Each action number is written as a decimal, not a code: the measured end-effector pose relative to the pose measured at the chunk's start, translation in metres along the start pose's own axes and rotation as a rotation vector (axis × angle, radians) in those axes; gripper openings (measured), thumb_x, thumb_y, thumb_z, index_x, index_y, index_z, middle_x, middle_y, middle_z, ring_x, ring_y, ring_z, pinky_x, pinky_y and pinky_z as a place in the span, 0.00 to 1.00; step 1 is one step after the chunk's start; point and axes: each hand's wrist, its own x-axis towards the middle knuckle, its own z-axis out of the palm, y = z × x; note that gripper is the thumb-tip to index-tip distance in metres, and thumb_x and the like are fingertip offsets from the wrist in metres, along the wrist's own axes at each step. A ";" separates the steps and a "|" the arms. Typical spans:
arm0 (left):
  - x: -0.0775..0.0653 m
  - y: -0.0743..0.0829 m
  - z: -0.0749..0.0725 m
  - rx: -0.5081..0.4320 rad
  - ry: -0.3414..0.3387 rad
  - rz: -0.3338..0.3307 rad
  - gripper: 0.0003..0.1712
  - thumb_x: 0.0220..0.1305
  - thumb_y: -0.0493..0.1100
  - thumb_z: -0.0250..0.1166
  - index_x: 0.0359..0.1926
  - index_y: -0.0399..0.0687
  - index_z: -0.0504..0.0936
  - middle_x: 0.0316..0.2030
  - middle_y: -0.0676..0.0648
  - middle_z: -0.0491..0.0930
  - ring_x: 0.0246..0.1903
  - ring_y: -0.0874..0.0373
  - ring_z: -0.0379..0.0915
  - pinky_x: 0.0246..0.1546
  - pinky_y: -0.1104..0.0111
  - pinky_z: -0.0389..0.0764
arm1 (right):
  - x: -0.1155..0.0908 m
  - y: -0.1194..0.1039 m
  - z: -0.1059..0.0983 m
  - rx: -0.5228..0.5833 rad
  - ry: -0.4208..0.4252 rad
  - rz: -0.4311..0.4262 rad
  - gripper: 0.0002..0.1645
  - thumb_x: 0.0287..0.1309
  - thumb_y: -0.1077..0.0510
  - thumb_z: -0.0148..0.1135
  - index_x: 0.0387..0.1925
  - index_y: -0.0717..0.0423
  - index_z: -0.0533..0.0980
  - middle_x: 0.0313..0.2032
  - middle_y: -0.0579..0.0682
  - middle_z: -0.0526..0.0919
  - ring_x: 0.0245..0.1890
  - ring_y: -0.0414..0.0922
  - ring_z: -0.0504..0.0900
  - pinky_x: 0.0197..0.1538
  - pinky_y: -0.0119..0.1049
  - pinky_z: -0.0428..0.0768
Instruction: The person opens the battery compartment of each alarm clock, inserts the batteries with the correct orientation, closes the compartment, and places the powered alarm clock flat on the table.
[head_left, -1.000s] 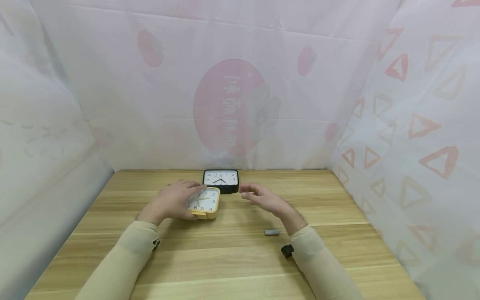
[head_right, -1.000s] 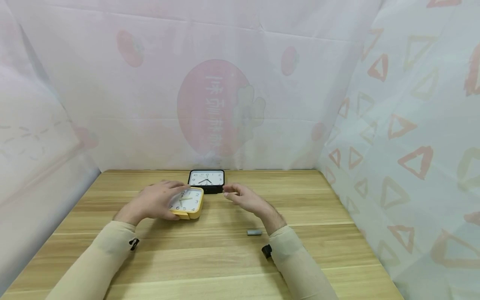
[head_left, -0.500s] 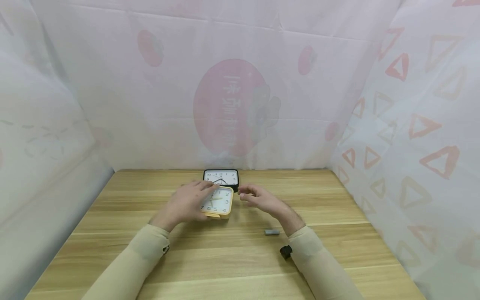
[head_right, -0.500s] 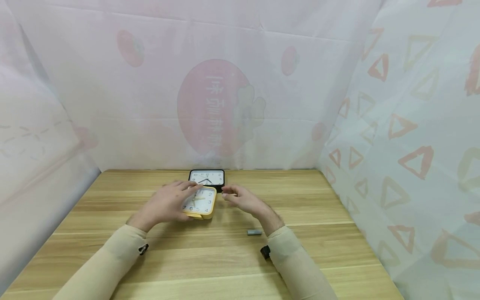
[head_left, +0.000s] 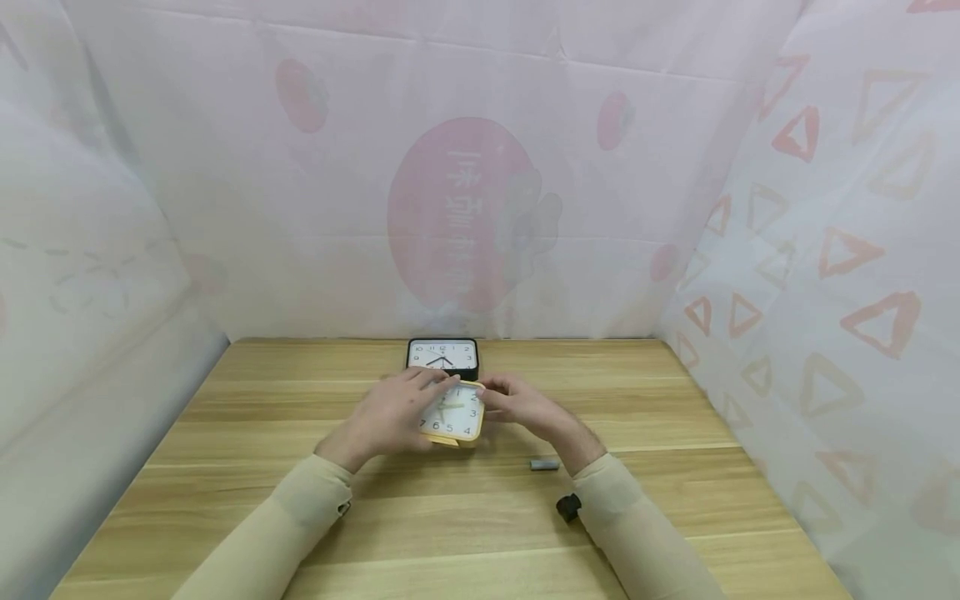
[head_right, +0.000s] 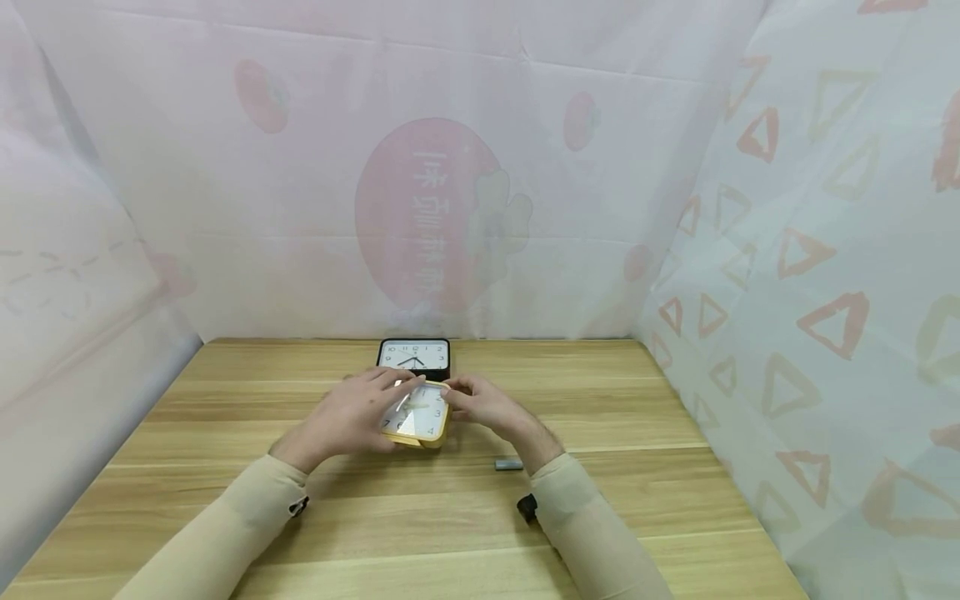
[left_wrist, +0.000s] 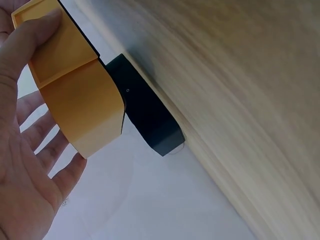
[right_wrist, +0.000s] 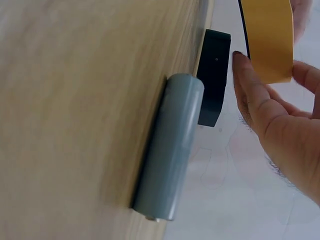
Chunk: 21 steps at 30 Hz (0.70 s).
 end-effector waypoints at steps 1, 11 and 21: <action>0.000 0.001 0.000 -0.004 0.003 -0.001 0.71 0.50 0.60 0.90 0.93 0.66 0.66 0.83 0.46 0.79 0.80 0.39 0.78 0.75 0.34 0.87 | 0.000 0.000 0.000 0.005 0.012 0.003 0.30 0.95 0.52 0.54 0.81 0.69 0.73 0.74 0.67 0.83 0.75 0.58 0.87 0.83 0.56 0.85; -0.005 0.020 -0.022 0.005 -0.028 -0.040 0.72 0.54 0.72 0.91 0.92 0.58 0.68 0.85 0.45 0.76 0.84 0.38 0.74 0.78 0.36 0.85 | -0.001 -0.003 0.001 0.006 0.122 0.027 0.30 0.94 0.53 0.56 0.80 0.71 0.75 0.71 0.68 0.86 0.68 0.55 0.91 0.77 0.54 0.90; -0.003 0.011 -0.028 -0.336 0.094 -0.167 0.57 0.74 0.61 0.83 0.93 0.49 0.67 0.87 0.39 0.73 0.86 0.34 0.71 0.85 0.35 0.78 | 0.000 -0.005 -0.006 0.052 0.206 -0.017 0.32 0.95 0.55 0.55 0.86 0.68 0.70 0.80 0.69 0.78 0.81 0.63 0.81 0.83 0.51 0.85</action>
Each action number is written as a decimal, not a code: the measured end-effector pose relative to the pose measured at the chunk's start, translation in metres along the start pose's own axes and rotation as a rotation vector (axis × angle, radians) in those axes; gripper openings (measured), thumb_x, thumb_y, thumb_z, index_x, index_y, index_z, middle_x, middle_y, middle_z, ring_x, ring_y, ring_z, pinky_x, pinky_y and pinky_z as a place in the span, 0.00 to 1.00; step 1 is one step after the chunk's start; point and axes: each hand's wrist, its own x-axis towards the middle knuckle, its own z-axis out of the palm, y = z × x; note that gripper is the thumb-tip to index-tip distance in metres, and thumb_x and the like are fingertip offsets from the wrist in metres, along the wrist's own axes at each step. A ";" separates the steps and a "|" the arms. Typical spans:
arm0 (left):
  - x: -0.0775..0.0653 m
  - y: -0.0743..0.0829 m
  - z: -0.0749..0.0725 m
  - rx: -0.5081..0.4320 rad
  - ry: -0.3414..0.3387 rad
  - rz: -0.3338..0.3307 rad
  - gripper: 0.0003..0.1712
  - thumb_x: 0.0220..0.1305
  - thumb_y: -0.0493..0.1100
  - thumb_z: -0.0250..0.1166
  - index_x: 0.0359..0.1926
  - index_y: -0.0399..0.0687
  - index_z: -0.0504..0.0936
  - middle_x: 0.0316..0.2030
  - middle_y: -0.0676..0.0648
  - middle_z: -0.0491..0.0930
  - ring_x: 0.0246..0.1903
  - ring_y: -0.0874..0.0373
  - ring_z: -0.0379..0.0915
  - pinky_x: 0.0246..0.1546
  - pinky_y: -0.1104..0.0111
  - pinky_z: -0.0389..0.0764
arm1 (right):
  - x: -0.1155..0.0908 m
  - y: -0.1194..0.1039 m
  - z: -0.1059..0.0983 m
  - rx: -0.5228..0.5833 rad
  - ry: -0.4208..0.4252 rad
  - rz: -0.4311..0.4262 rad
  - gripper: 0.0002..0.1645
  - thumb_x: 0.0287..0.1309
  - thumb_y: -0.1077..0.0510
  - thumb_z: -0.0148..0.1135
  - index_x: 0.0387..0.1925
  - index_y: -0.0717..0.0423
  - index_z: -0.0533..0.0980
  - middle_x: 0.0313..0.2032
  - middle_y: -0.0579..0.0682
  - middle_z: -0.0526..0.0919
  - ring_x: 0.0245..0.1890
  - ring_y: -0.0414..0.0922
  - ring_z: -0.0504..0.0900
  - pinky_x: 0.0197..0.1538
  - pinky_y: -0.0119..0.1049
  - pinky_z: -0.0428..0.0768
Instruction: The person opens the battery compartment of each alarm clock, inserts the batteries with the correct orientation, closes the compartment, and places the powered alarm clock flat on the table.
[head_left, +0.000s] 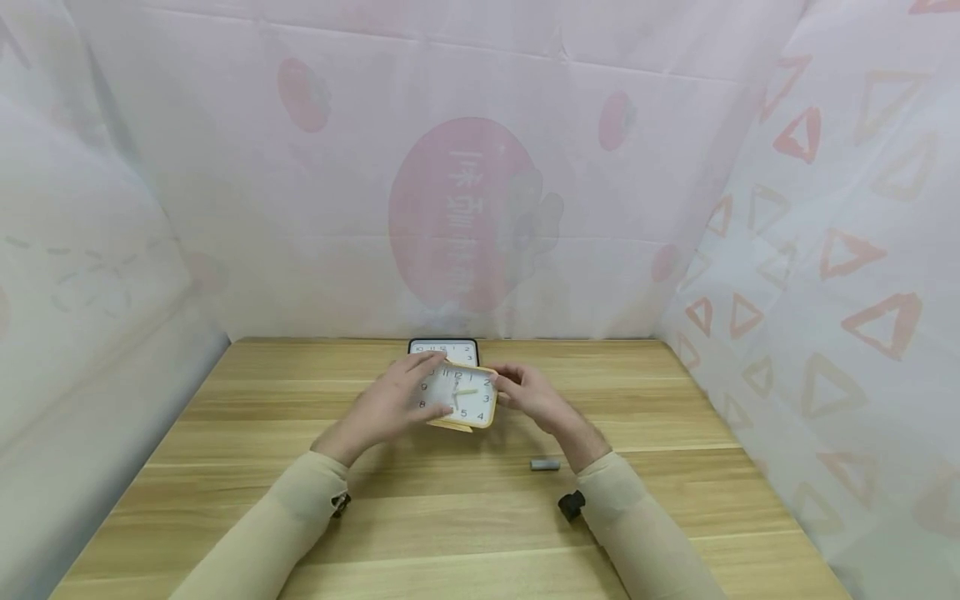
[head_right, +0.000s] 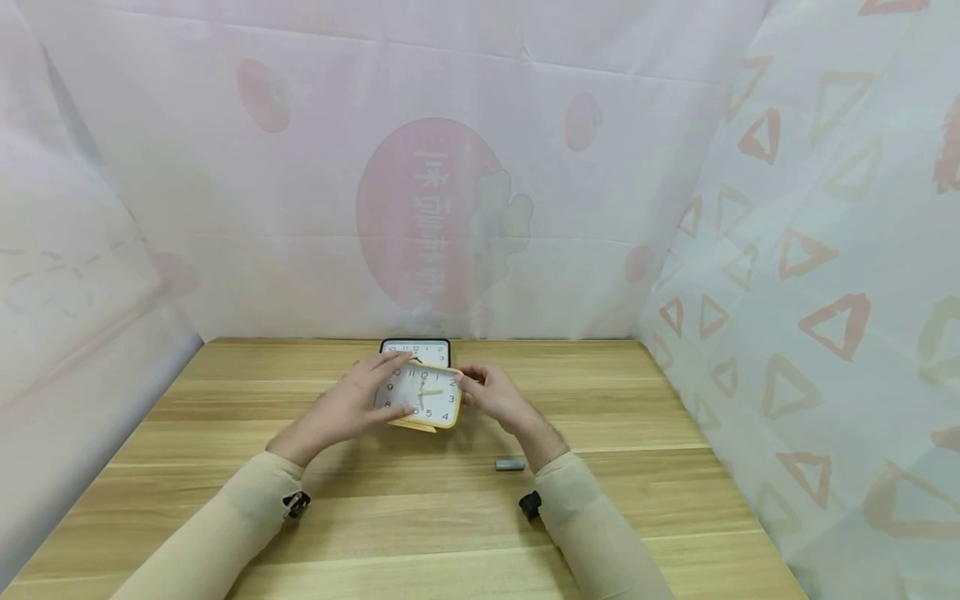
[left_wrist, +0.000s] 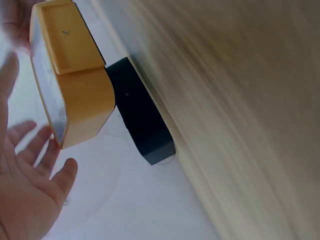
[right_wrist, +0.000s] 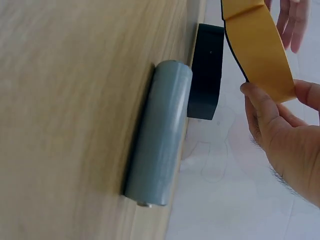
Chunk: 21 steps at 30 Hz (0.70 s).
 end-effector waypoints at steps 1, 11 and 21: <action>0.001 -0.001 -0.001 -0.049 0.010 -0.037 0.55 0.77 0.60 0.81 0.93 0.48 0.66 0.88 0.38 0.72 0.86 0.33 0.70 0.86 0.34 0.76 | 0.000 0.000 0.000 0.003 0.008 -0.006 0.31 0.95 0.56 0.55 0.86 0.67 0.70 0.80 0.69 0.78 0.81 0.63 0.80 0.83 0.51 0.85; 0.005 -0.027 0.002 -0.463 -0.012 -0.291 0.45 0.89 0.53 0.68 0.92 0.35 0.63 0.84 0.26 0.72 0.82 0.23 0.74 0.81 0.37 0.83 | 0.001 -0.002 -0.004 0.014 0.054 -0.059 0.30 0.94 0.58 0.55 0.86 0.67 0.71 0.80 0.71 0.76 0.82 0.66 0.80 0.82 0.54 0.84; 0.005 -0.039 0.002 -0.869 -0.124 -0.440 0.44 0.92 0.48 0.63 0.92 0.29 0.58 0.87 0.25 0.66 0.81 0.32 0.75 0.87 0.42 0.78 | 0.004 0.002 -0.007 0.060 0.052 -0.067 0.31 0.94 0.57 0.56 0.85 0.66 0.72 0.79 0.70 0.77 0.79 0.60 0.83 0.84 0.59 0.82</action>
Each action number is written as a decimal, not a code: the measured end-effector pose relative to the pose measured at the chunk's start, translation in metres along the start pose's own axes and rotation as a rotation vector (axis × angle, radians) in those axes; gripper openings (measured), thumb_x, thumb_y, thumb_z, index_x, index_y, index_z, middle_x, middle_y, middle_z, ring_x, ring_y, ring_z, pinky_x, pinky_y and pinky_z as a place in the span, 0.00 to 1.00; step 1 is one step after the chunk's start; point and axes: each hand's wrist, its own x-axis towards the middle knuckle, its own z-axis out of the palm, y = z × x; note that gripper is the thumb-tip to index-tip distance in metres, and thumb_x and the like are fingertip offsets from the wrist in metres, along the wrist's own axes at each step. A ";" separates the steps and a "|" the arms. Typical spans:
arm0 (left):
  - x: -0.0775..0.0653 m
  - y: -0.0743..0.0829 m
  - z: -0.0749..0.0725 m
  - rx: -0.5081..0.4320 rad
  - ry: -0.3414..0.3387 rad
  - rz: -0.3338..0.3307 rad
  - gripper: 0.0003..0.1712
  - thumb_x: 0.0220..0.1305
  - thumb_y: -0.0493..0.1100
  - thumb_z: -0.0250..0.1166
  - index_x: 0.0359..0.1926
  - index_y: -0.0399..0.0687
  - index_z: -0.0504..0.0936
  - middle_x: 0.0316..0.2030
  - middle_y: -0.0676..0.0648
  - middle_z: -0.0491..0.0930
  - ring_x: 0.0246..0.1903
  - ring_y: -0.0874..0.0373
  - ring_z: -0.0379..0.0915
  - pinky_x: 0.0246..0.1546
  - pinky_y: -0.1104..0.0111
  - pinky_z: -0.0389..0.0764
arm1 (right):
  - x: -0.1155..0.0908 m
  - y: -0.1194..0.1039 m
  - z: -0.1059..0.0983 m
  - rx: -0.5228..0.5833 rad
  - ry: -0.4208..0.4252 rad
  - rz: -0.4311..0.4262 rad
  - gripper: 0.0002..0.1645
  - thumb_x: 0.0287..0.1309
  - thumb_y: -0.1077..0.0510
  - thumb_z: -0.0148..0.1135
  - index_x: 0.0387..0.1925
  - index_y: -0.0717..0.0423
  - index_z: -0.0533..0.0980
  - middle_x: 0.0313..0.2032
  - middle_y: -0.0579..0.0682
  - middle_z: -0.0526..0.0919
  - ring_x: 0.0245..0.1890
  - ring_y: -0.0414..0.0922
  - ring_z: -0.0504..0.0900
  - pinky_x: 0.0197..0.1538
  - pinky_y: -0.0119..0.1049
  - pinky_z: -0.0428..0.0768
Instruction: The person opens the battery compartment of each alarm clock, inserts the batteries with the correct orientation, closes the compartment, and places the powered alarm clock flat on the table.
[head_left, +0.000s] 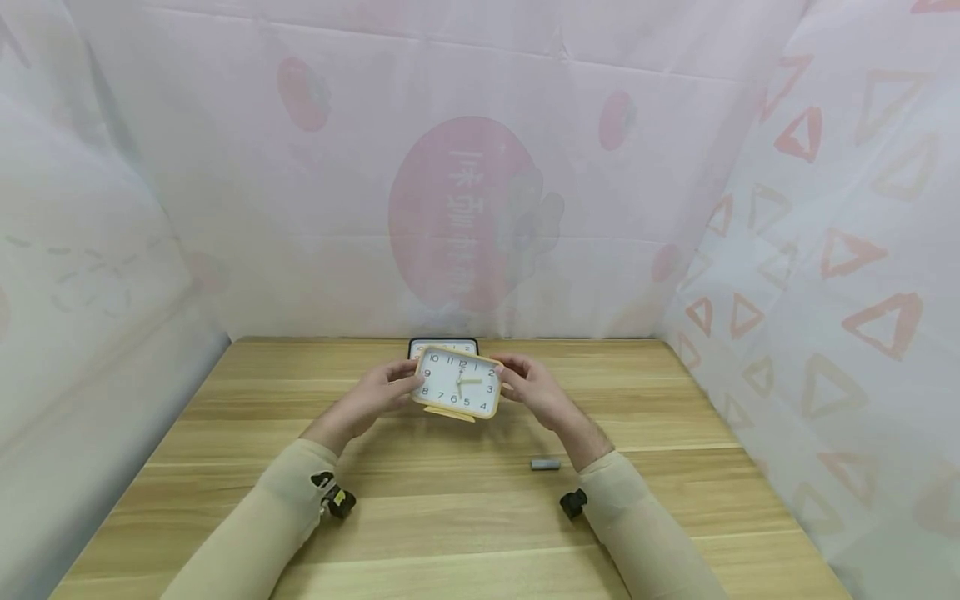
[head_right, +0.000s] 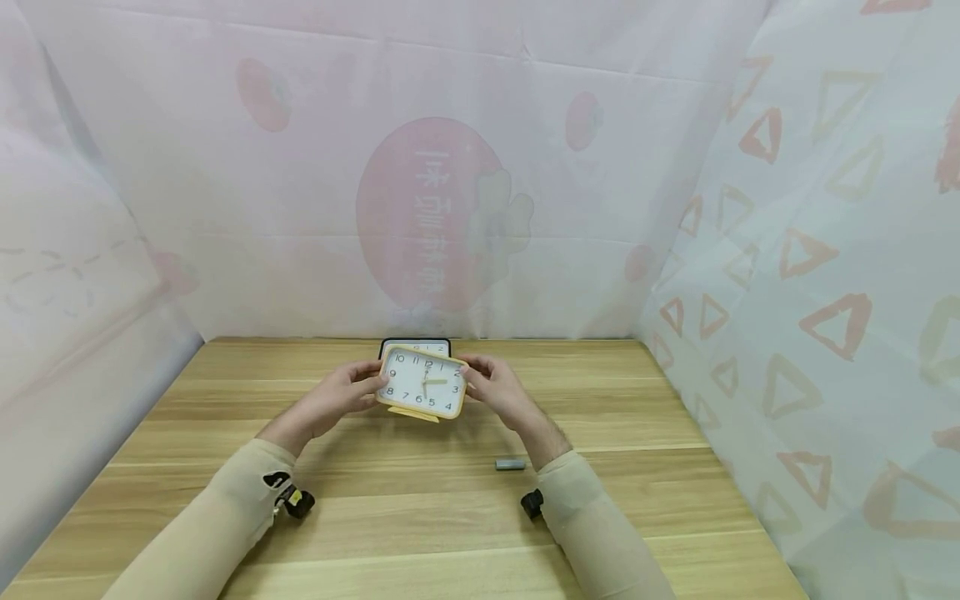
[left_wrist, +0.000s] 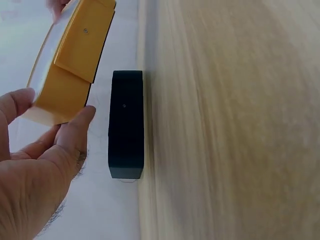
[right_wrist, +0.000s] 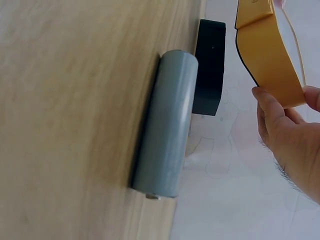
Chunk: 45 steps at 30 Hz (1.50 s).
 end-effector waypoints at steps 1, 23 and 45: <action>0.000 0.000 -0.001 -0.013 -0.001 -0.006 0.44 0.92 0.48 0.64 0.92 0.29 0.58 0.87 0.25 0.66 0.80 0.34 0.77 0.86 0.43 0.78 | 0.000 0.001 0.000 0.006 -0.003 0.005 0.30 0.94 0.56 0.56 0.85 0.66 0.72 0.80 0.69 0.78 0.78 0.60 0.83 0.85 0.58 0.82; -0.013 0.026 -0.001 0.310 0.190 0.126 0.40 0.83 0.55 0.77 0.85 0.43 0.77 0.77 0.37 0.85 0.71 0.38 0.89 0.67 0.47 0.94 | -0.001 0.003 -0.008 0.052 -0.066 0.059 0.33 0.96 0.57 0.52 0.90 0.66 0.64 0.87 0.68 0.68 0.91 0.66 0.68 0.90 0.57 0.76; -0.034 0.066 0.020 0.758 0.314 0.576 0.34 0.77 0.42 0.82 0.78 0.43 0.84 0.68 0.40 0.90 0.61 0.44 0.93 0.58 0.50 0.98 | -0.005 -0.007 -0.012 0.085 -0.129 0.093 0.36 0.98 0.53 0.48 0.92 0.66 0.57 0.90 0.71 0.63 0.92 0.67 0.66 0.92 0.60 0.72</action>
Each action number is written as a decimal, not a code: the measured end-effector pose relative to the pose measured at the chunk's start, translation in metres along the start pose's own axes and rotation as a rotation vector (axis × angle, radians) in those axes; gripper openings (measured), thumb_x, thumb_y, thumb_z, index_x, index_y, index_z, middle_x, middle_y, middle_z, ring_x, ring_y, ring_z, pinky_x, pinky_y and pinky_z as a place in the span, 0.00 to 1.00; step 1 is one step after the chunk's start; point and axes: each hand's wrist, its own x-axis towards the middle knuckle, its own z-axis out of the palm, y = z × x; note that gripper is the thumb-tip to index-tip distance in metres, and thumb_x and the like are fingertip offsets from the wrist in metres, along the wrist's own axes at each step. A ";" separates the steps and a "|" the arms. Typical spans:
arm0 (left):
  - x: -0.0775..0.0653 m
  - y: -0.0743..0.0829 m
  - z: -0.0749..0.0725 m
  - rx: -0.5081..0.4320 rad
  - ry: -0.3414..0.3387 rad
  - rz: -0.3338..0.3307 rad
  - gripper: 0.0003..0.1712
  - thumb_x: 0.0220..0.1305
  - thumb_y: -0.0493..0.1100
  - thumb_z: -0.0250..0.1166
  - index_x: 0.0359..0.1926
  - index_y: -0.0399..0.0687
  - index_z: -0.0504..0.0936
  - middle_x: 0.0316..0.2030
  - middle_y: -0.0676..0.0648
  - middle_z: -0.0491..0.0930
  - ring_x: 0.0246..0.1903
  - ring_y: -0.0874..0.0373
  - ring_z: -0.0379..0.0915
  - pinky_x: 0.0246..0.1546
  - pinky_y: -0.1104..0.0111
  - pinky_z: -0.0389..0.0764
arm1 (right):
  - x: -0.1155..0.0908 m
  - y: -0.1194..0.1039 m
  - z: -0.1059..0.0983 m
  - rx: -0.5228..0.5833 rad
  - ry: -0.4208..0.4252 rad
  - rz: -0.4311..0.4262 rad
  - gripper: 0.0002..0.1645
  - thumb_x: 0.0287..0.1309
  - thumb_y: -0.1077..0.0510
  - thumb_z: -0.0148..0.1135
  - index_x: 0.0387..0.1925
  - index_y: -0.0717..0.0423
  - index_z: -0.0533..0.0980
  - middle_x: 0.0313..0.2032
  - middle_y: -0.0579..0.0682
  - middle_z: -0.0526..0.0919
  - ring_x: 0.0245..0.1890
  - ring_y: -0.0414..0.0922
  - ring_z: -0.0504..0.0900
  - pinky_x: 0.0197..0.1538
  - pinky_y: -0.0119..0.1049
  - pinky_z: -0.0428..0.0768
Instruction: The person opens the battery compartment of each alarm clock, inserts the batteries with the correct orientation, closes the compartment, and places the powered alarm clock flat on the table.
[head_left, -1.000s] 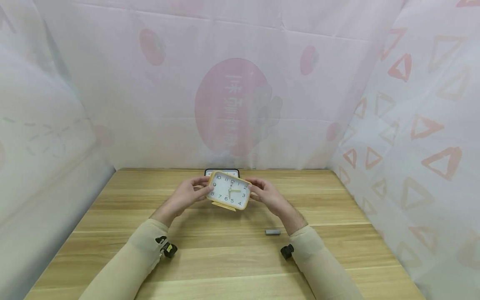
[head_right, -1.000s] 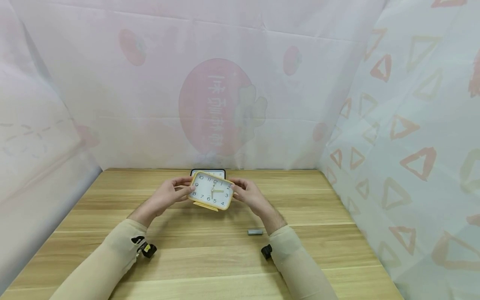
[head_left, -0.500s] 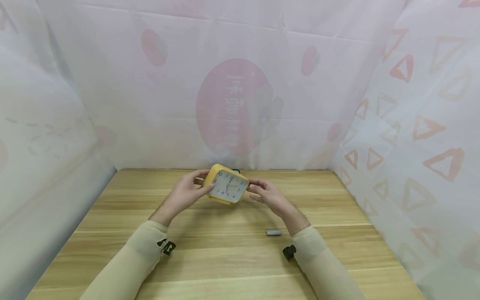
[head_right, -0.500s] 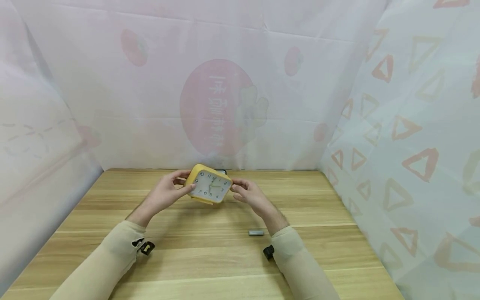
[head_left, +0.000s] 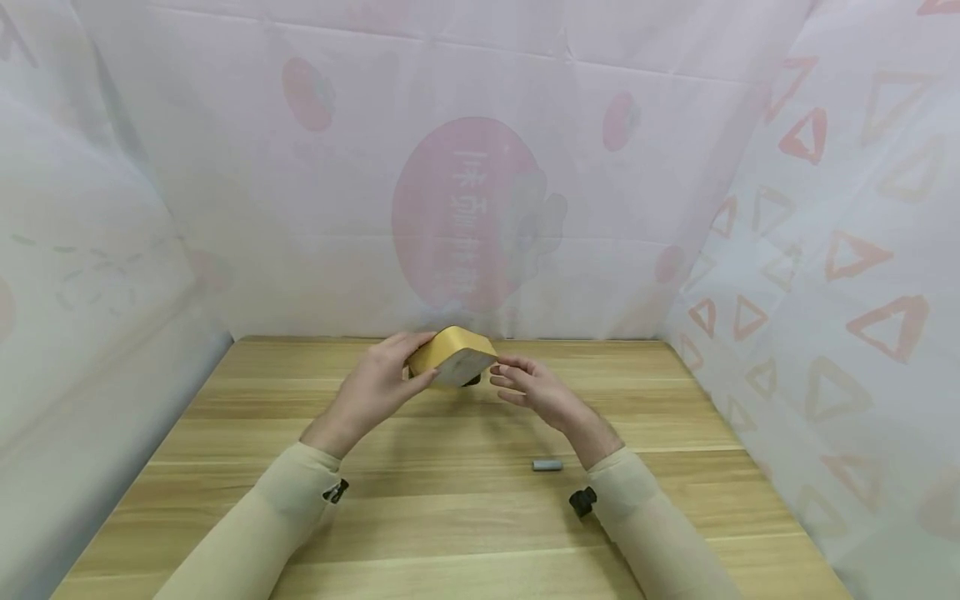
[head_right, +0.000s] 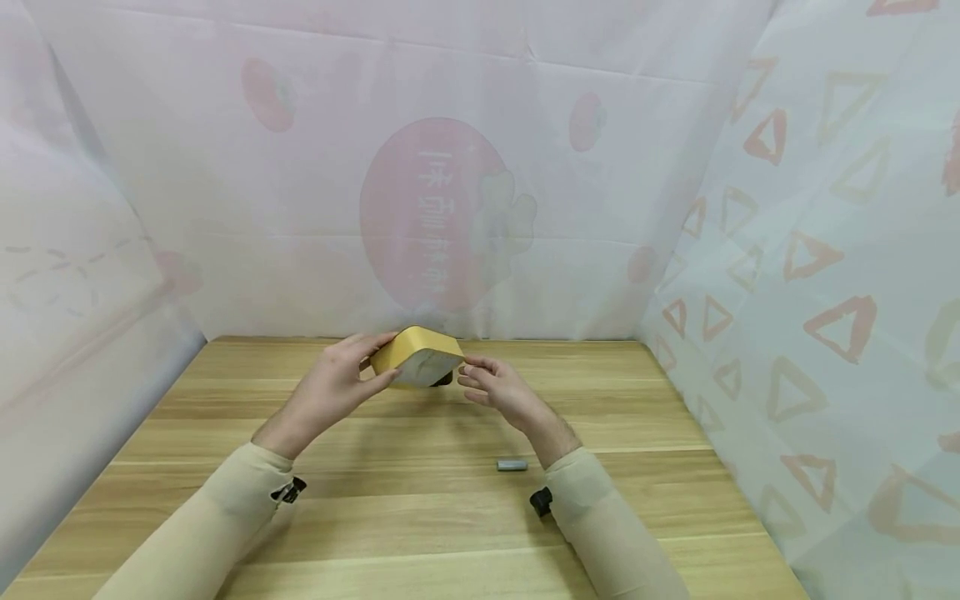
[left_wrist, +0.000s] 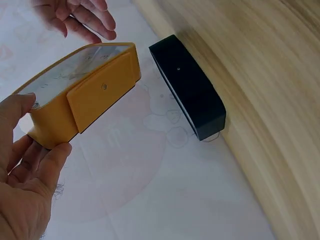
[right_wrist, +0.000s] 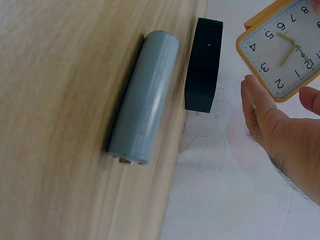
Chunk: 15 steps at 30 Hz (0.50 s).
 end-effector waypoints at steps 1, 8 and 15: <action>0.000 0.002 0.000 0.027 0.006 0.019 0.34 0.76 0.42 0.83 0.78 0.43 0.84 0.68 0.40 0.90 0.61 0.43 0.93 0.58 0.49 0.98 | 0.000 -0.001 0.000 0.013 -0.002 0.002 0.37 0.98 0.53 0.48 0.92 0.67 0.56 0.90 0.71 0.63 0.92 0.67 0.66 0.92 0.60 0.72; -0.001 0.008 0.001 0.197 0.058 0.173 0.37 0.72 0.41 0.85 0.78 0.44 0.84 0.63 0.41 0.92 0.59 0.42 0.94 0.56 0.50 0.99 | 0.000 -0.007 0.002 0.133 0.022 0.044 0.37 0.98 0.54 0.47 0.93 0.69 0.54 0.89 0.72 0.65 0.91 0.67 0.68 0.89 0.56 0.76; 0.000 0.008 0.006 0.358 0.136 0.391 0.35 0.67 0.37 0.88 0.73 0.40 0.88 0.57 0.42 0.93 0.55 0.44 0.93 0.56 0.56 0.98 | -0.001 -0.014 0.007 0.209 0.018 0.067 0.38 0.99 0.52 0.44 0.94 0.69 0.52 0.90 0.74 0.63 0.91 0.67 0.67 0.87 0.53 0.78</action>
